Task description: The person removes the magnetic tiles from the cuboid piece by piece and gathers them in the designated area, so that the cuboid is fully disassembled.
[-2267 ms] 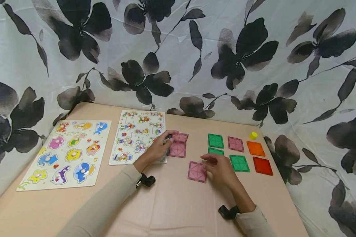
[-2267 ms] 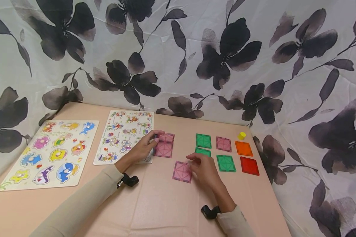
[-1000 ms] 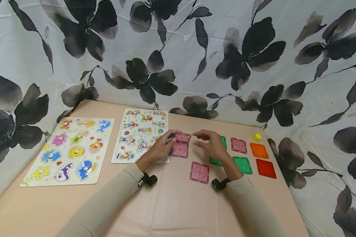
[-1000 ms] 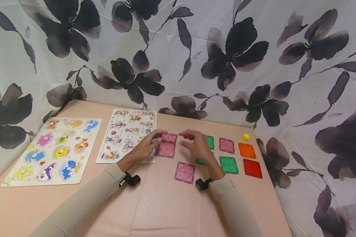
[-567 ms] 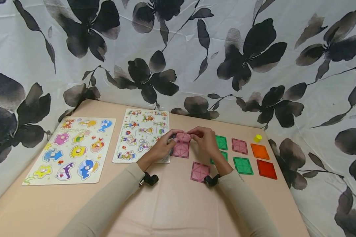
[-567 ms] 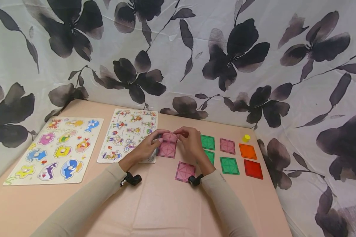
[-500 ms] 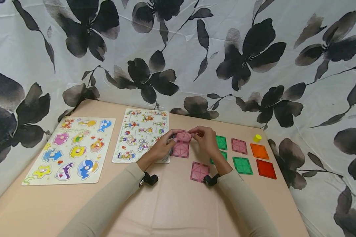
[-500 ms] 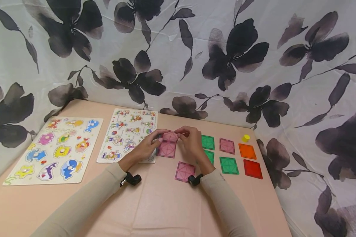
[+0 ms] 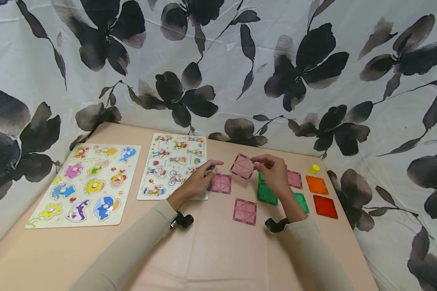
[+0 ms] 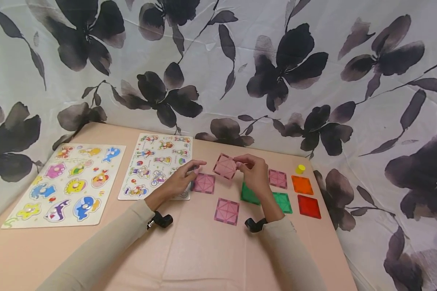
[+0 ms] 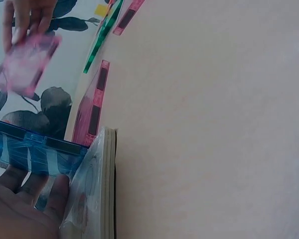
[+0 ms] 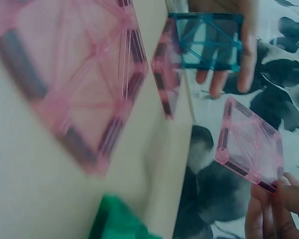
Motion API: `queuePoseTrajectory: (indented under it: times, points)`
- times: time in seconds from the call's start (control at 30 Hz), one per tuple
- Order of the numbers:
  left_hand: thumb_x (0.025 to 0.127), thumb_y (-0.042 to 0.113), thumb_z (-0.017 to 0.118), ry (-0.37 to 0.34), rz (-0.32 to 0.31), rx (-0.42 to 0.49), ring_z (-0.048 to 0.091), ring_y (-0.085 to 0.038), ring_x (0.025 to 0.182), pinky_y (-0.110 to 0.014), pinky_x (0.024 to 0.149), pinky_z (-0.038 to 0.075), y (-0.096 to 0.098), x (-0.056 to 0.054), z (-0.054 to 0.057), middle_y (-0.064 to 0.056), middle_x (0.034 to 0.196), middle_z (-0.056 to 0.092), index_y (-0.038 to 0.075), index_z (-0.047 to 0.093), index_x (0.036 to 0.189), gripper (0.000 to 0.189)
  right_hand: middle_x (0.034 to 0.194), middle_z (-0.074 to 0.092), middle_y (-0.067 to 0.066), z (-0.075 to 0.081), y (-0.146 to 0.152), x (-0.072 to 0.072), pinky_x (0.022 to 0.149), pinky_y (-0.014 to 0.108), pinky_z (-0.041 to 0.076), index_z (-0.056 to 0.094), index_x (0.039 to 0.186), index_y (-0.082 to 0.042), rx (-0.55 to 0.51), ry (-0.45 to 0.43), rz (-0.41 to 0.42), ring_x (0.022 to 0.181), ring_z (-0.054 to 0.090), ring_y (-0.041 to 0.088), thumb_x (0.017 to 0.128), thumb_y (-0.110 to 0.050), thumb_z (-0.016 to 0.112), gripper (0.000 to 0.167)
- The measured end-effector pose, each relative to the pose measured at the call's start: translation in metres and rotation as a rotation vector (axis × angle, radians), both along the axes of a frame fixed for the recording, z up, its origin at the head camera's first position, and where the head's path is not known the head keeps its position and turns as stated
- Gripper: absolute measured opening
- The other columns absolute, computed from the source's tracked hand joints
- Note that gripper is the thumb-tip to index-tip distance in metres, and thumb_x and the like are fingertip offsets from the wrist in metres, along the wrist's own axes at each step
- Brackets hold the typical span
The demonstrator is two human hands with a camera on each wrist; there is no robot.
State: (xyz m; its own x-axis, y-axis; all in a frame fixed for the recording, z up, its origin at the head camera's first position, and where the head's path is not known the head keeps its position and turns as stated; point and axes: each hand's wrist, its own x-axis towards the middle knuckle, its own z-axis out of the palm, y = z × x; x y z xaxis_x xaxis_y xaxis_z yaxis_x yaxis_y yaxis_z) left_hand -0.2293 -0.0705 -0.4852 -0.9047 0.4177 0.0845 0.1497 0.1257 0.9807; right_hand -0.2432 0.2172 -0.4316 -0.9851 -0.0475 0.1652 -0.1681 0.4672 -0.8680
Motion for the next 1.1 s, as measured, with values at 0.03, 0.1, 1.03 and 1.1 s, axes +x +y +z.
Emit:
queuePoseTrajectory:
  times: [0.03, 0.1, 1.03, 1.1]
  points:
    - [0.117, 0.025, 0.041, -0.001, -0.004, 0.005, 0.03, -0.04, 0.16, -0.061, 0.126, 0.031, 0.0, 0.0, 0.0, -0.01, 0.171, 0.035, 0.018, 0.05, 0.155, 0.04, 0.119, 0.077, 0.008, 0.002, 0.005, 0.004, 0.083, 0.019, 0.061, 0.081, 0.116, -0.017, 0.009, -0.019, -0.008, 0.102, 0.075, 0.028, 0.103, -0.013, 0.07, 0.018]
    - [0.117, 0.027, 0.041, -0.01, -0.006, 0.009, 0.032, -0.04, 0.16, -0.06, 0.126, 0.032, -0.001, 0.0, 0.0, -0.01, 0.171, 0.034, 0.019, 0.05, 0.155, 0.04, 0.122, 0.075, 0.008, 0.004, 0.015, 0.012, 0.084, 0.018, 0.06, 0.08, 0.119, -0.015, 0.031, -0.061, -0.021, 0.105, 0.072, 0.027, 0.103, -0.012, 0.068, 0.02]
    - [0.116, 0.029, 0.044, -0.044, 0.008, -0.022, 0.032, -0.033, 0.161, -0.057, 0.128, 0.031, -0.001, 0.0, 0.005, -0.005, 0.168, 0.039, 0.027, 0.052, 0.153, 0.038, 0.121, 0.075, 0.013, -0.029, 0.123, 0.104, 0.078, 0.017, 0.058, 0.082, 0.114, -0.015, 0.305, -0.325, -0.044, 0.108, 0.061, 0.029, 0.102, -0.005, 0.07, 0.02]
    - [0.116, 0.028, 0.045, -0.039, 0.011, -0.031, 0.032, -0.032, 0.161, -0.056, 0.128, 0.031, -0.001, -0.001, 0.006, -0.006, 0.167, 0.04, 0.026, 0.051, 0.153, 0.038, 0.119, 0.075, 0.012, -0.031, 0.123, 0.105, 0.074, 0.02, 0.057, 0.082, 0.113, -0.015, 0.336, -0.332, -0.051, 0.104, 0.059, 0.028, 0.101, -0.005, 0.071, 0.019]
